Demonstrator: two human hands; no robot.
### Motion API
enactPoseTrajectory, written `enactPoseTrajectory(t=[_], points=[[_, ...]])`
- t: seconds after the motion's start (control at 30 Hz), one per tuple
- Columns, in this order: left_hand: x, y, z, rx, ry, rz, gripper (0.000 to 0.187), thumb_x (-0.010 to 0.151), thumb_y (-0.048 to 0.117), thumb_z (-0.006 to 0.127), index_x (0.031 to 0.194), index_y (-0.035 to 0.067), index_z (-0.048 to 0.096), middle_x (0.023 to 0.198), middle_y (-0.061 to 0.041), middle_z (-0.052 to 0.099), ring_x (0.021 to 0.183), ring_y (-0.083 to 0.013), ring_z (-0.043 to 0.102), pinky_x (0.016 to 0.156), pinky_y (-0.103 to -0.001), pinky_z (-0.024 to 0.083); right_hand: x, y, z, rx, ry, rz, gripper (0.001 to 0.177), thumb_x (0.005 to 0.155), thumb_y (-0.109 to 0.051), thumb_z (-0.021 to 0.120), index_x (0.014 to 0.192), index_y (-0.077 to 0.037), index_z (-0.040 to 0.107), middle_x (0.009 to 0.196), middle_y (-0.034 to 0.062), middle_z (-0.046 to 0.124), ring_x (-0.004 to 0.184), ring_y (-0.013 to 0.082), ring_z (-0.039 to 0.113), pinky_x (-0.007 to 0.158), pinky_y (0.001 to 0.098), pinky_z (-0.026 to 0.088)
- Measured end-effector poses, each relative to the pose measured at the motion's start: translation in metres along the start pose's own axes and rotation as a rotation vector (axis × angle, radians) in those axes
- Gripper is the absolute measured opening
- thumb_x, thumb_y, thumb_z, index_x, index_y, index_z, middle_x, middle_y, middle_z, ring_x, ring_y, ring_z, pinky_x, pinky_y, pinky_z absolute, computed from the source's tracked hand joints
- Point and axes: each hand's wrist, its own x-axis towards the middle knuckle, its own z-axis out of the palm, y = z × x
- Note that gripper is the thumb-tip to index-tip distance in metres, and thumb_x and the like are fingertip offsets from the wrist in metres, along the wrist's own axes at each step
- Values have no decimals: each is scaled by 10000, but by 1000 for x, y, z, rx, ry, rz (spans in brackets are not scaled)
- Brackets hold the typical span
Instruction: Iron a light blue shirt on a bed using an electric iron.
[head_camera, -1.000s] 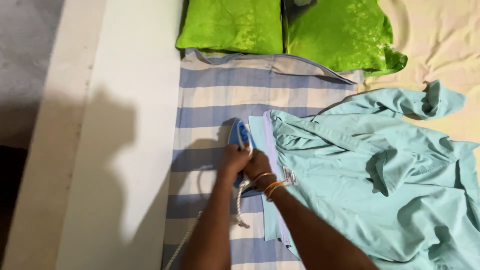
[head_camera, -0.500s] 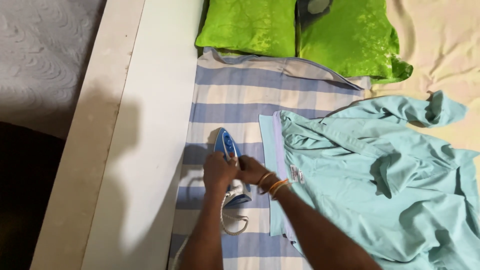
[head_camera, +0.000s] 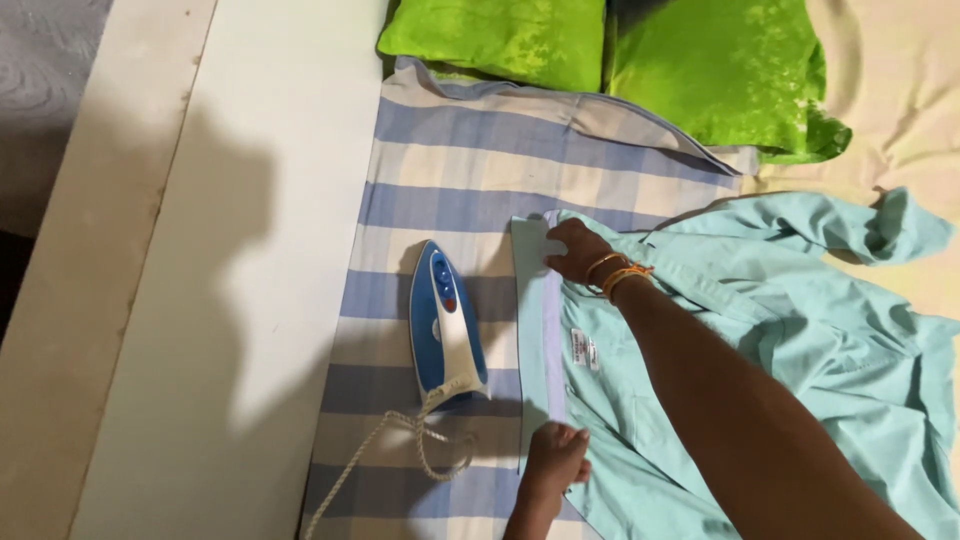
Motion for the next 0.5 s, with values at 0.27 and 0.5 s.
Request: enactPoseTrajectory(t=[0.27,0.5], points=[[36,-62,-22,421,367,451,430,820,187,844,1052,-26,552,898,-98,635,746,-218,641,658,-398,549,8,-51,-38,-72,-147,27,733,799,-164,737,1477,-193,458,1526,107,416,1244,393,573,1048,455,483],[33,-57,-26,315,237,48,354,864,250,778,1031,11,578,837,-96,657,774,-200,646,719,-349,528,8,-69,-52,-113,-154,182,597,823,-197,759,1379,-211,543,1544,117,376,1187,410,617,1028,465,508]])
